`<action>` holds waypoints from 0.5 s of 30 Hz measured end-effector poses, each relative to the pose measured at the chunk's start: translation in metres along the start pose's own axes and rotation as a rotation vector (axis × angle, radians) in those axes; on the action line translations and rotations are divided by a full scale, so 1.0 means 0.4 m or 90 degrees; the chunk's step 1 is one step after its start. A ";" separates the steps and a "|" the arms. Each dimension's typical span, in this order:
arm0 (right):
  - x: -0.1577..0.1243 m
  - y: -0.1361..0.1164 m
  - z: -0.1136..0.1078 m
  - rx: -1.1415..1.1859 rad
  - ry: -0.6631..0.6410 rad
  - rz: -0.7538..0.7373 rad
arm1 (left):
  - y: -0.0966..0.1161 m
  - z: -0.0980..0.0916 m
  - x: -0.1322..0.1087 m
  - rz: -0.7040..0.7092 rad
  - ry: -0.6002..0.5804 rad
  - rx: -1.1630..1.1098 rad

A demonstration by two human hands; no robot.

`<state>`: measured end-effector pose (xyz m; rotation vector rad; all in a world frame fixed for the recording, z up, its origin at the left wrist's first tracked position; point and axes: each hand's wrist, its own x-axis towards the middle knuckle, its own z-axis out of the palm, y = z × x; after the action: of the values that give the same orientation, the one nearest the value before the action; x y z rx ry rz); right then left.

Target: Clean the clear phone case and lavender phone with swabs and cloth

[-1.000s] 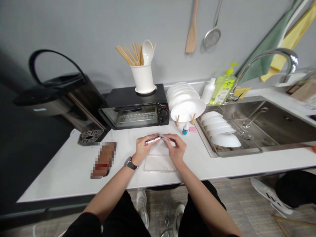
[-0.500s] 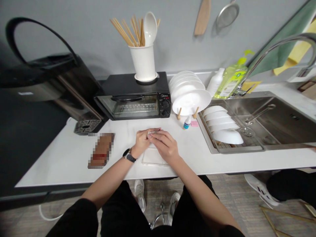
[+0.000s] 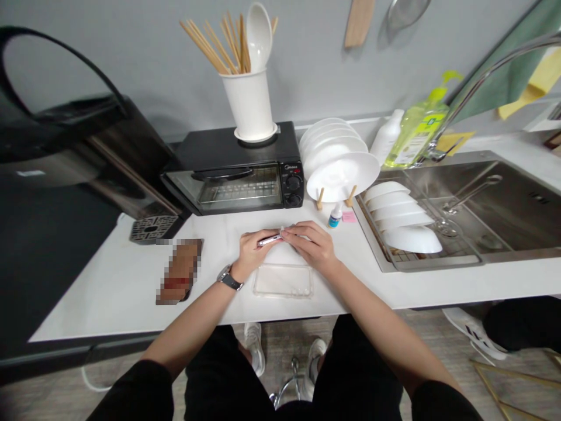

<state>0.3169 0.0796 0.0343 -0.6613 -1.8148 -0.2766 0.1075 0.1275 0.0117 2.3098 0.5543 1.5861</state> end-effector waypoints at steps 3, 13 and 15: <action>0.003 -0.024 0.025 -0.001 0.023 -0.010 | -0.014 -0.003 -0.004 0.023 -0.021 0.055; -0.027 -0.050 0.060 0.014 0.005 -0.036 | -0.010 0.004 0.000 0.091 -0.078 0.085; -0.020 -0.040 0.049 -0.009 0.025 -0.030 | -0.005 0.003 0.003 0.078 -0.047 0.070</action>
<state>0.2941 0.0738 0.0221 -0.6191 -1.7935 -0.3318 0.1088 0.1297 0.0112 2.5175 0.5035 1.5517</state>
